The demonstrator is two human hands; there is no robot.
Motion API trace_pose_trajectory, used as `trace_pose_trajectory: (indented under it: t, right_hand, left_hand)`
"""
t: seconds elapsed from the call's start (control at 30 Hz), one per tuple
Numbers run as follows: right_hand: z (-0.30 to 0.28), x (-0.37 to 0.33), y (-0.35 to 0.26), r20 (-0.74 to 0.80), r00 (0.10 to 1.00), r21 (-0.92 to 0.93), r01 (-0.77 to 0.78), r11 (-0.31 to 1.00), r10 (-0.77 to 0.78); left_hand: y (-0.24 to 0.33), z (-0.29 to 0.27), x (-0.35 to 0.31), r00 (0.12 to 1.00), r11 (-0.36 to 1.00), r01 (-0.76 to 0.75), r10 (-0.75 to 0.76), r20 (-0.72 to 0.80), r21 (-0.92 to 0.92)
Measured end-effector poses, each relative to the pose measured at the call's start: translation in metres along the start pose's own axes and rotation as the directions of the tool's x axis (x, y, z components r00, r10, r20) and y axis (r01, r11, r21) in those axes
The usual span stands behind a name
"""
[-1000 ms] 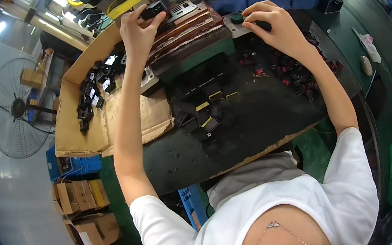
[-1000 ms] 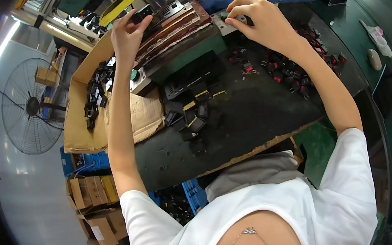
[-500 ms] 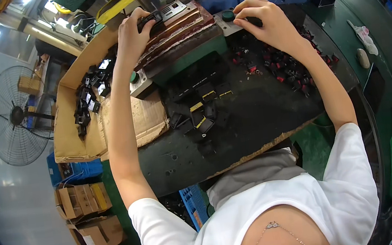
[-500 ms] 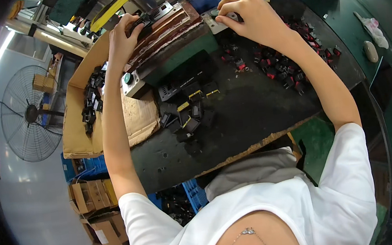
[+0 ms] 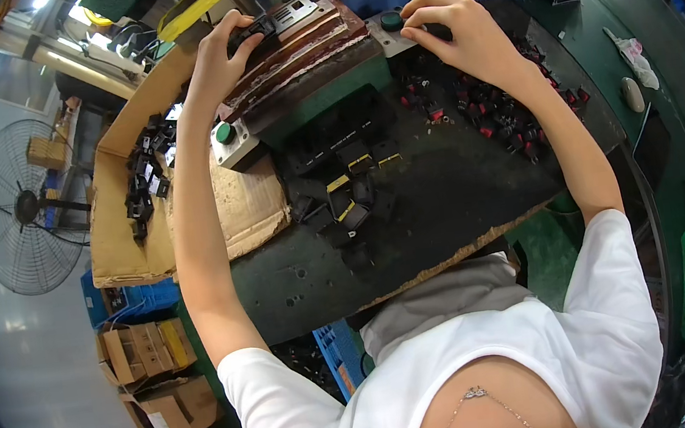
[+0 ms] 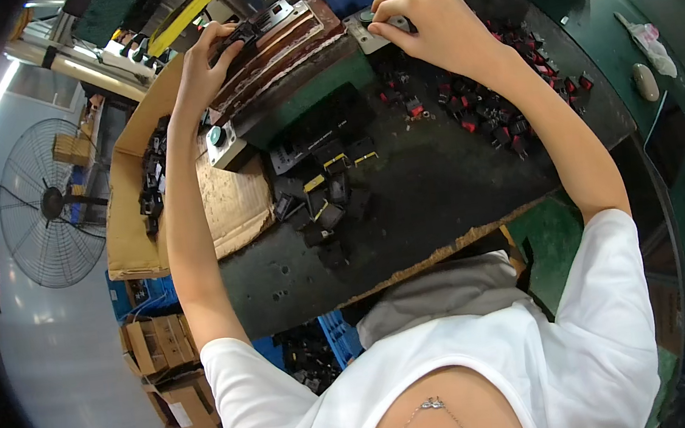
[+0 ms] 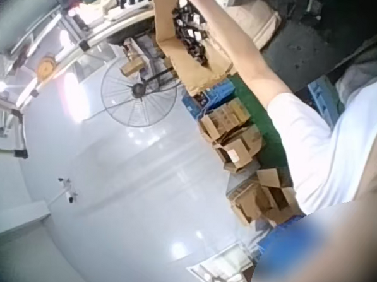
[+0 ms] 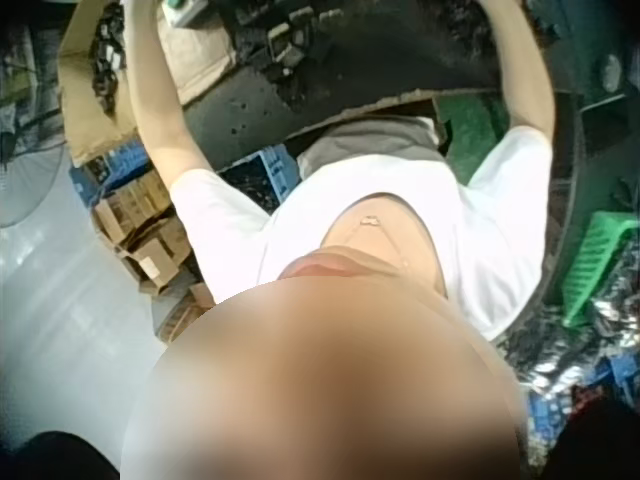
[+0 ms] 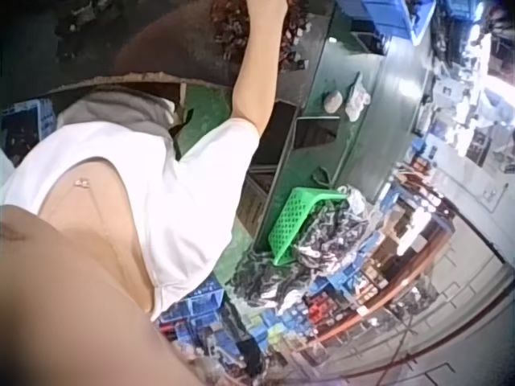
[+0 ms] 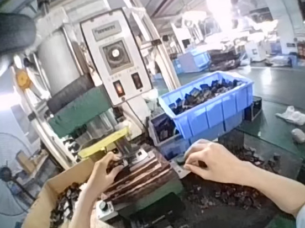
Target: Assembling electronic power panels by inserting switches and buttons and using a pneumatic press to secure components.
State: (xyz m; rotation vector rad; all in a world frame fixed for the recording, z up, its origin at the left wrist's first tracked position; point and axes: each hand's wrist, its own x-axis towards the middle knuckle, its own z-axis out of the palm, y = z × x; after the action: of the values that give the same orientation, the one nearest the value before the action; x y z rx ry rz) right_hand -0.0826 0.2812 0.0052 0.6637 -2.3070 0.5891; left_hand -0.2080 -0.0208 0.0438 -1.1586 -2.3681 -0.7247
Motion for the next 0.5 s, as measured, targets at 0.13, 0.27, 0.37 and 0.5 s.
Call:
trace_pose_trajectory:
  t: [0.13, 0.27, 0.37, 0.5]
  right_hand:
    - [-0.001, 0.001, 0.001, -0.011, 1.0, -0.006, 0.013, 1.0, -0.013]
    - [0.0, 0.0, 0.0, -0.028, 0.999, -0.004, 0.019, 1.0, -0.019]
    - [-0.001, 0.001, 0.002, -0.018, 0.999, -0.019, 0.036, 0.999, -0.037]
    - [-0.006, -0.003, 0.007, 0.03, 0.999, -0.014, 0.03, 0.999, -0.029]
  left_hand:
    - [-0.007, -0.007, 0.0, 0.996, 0.993, 0.027, -0.018, 0.082, -0.113]
    - [-0.006, -0.006, 0.003, 0.998, 0.994, -0.037, 0.041, 0.039, -0.104]
    - [-0.007, -0.003, -0.001, 0.999, 0.997, -0.02, 0.023, 0.037, -0.074]
    - [0.007, 0.001, -0.011, 1.0, 1.0, 0.01, -0.01, 0.012, -0.016]
